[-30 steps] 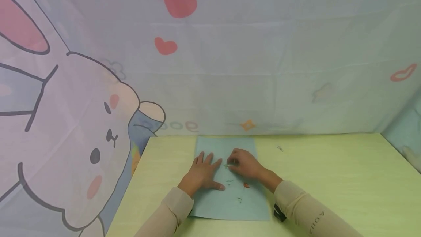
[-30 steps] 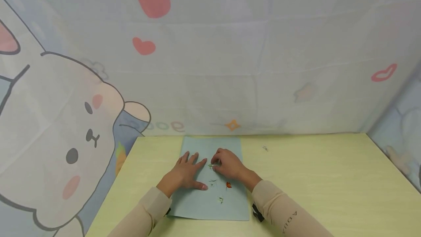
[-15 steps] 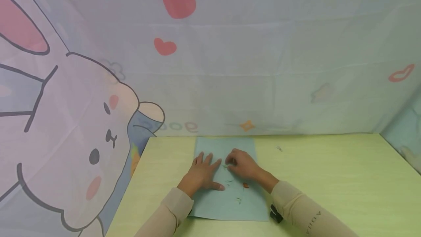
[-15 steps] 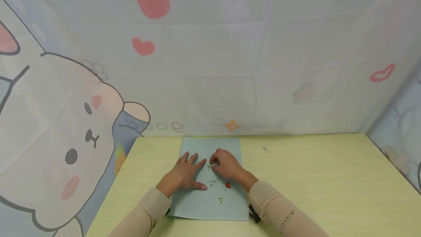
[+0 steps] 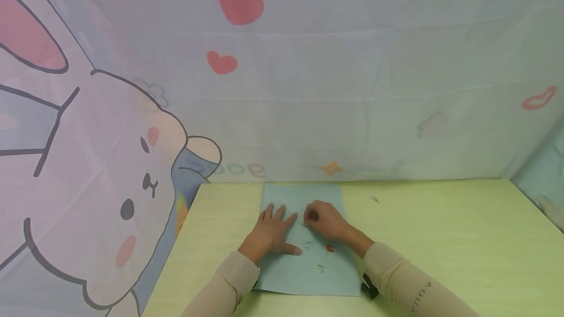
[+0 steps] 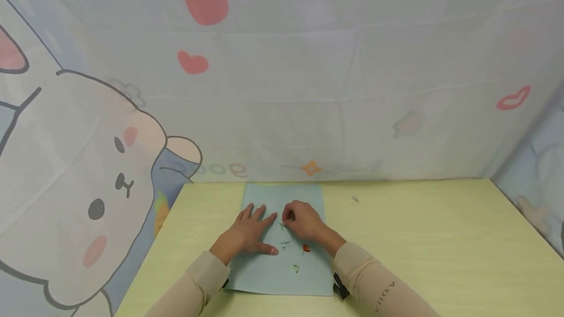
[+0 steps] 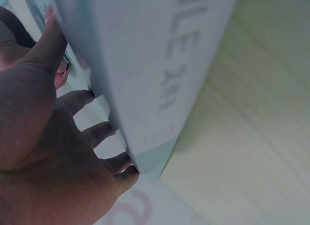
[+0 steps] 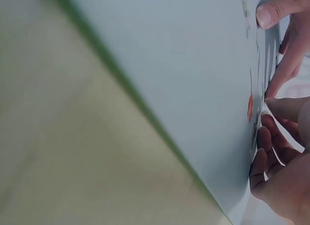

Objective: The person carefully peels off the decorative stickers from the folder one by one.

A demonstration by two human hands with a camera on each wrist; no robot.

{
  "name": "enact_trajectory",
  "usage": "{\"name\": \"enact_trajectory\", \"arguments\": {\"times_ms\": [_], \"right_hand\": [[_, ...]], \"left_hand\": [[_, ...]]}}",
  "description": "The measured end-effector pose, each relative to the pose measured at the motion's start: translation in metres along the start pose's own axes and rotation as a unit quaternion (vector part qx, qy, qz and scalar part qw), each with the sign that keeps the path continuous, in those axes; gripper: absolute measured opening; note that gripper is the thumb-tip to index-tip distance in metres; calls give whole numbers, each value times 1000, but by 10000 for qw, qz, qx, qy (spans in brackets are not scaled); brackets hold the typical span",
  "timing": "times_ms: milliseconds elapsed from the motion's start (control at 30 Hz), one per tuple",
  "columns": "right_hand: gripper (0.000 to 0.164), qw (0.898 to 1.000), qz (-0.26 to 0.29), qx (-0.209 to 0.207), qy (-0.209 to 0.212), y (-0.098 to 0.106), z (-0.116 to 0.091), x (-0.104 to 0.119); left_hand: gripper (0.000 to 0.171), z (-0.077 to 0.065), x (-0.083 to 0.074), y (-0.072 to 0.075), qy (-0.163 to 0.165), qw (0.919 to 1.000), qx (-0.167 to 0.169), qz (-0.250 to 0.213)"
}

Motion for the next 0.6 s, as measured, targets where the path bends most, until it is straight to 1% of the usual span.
{"name": "enact_trajectory", "arguments": {"times_ms": [133, 400, 567, 600], "right_hand": [[6, 9999, 90, 77, 9, 1, 0, -1], [9, 9994, -238, -17, 259, -1, 1, -3], [10, 9995, -167, 9, 269, -1, 1, -4], [10, 9996, -137, 37, 247, -1, 1, -4]], "left_hand": [[98, 1, 0, -1, 25, 10000, 7, 10], [98, 0, 0, -1, 33, 9999, 28, -104], [98, 2, 2, -3, 43, 10000, 3, -57], [98, 2, 2, -3, 65, 10000, 41, -29]]}}
Point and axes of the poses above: each hand's wrist, its own z-axis towards the middle knuckle, its own y-axis out of the back of the hand, x = y × z, the point moved 1 cm from there along z, towards the middle knuckle, and after that the axes turned 14 degrees about -z, right-handed, at the moved point
